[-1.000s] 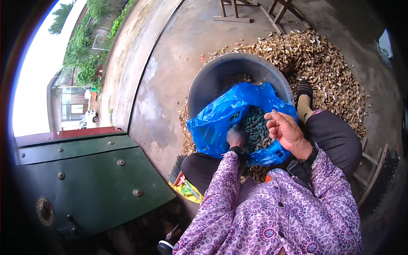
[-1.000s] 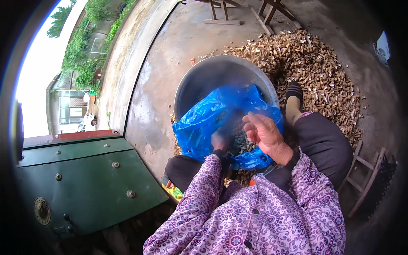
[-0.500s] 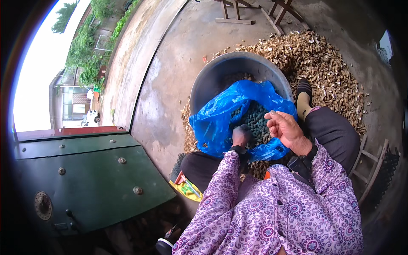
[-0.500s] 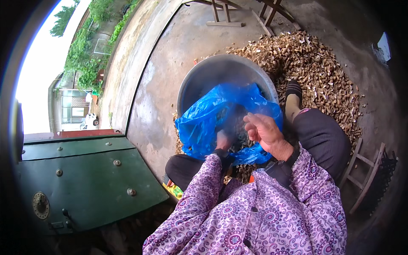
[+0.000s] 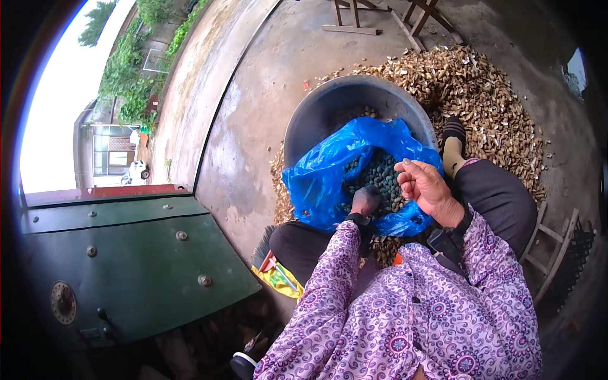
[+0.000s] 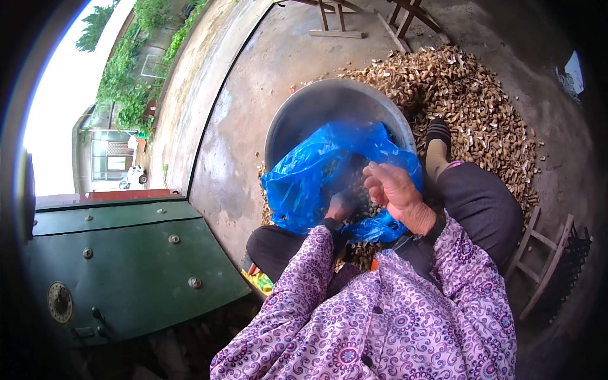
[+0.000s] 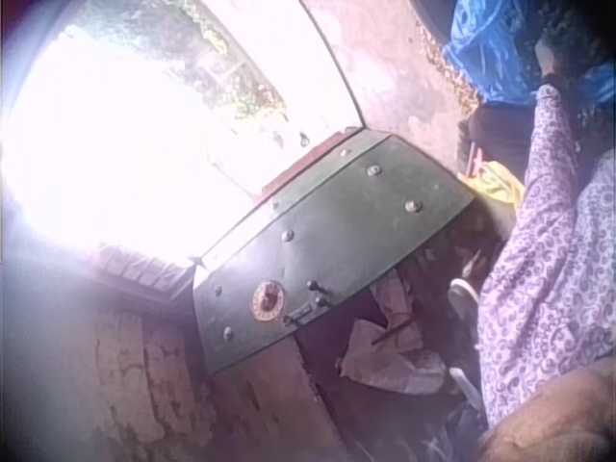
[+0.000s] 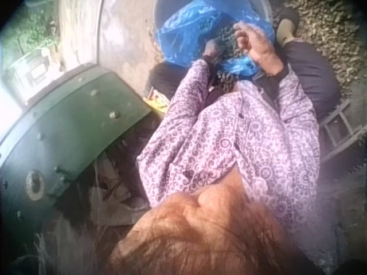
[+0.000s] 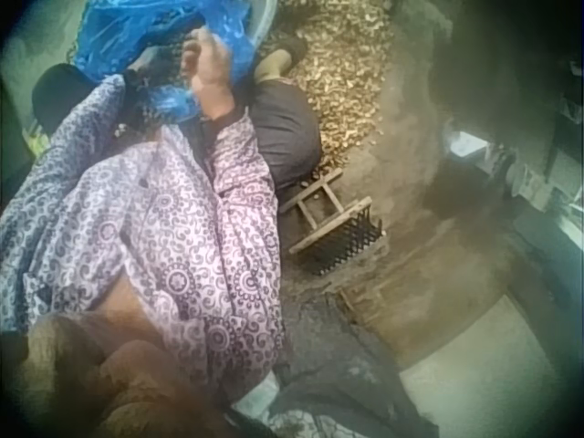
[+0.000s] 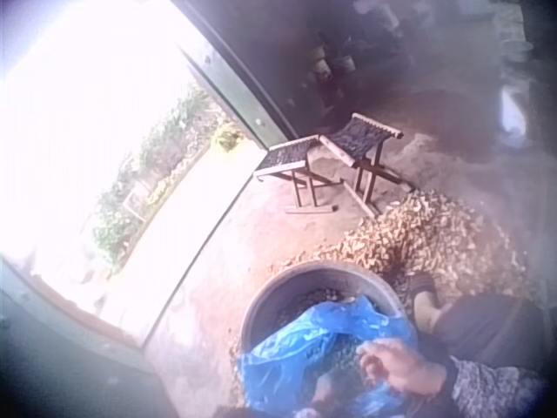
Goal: The person sits on the ground and shells peanuts by hand, placing the kernels into a blue plastic bag inside a metal basin. The shells are discarded onto a pile on the floor.
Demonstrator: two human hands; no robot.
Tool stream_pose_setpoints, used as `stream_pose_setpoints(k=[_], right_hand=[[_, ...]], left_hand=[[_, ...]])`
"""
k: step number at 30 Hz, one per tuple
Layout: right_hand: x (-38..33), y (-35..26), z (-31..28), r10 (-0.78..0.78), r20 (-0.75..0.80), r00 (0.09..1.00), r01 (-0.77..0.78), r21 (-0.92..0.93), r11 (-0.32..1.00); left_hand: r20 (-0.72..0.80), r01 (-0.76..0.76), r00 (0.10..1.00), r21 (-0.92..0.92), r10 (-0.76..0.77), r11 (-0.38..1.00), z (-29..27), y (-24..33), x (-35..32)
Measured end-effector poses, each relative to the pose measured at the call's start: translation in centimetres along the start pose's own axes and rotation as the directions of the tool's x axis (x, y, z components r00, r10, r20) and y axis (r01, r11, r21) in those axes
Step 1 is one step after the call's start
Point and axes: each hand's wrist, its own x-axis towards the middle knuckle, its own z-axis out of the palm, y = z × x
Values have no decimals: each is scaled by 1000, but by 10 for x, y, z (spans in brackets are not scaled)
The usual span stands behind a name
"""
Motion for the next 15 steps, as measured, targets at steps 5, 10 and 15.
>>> stream_pose_setpoints(k=[5,10,15], right_hand=[[0,2,4,-6,-12,1000,6,-24,1000],[10,6,-3,-67,19,998,69,-199,978],[27,30,-6,-244,84,966,230,-710,665]], left_hand=[[-13,6,1000,178,-4,984,-17,14,-11],[129,321,942,-621,-310,715,-48,52,-30],[240,280,958,-895,-155,346,-63,59,-45]])
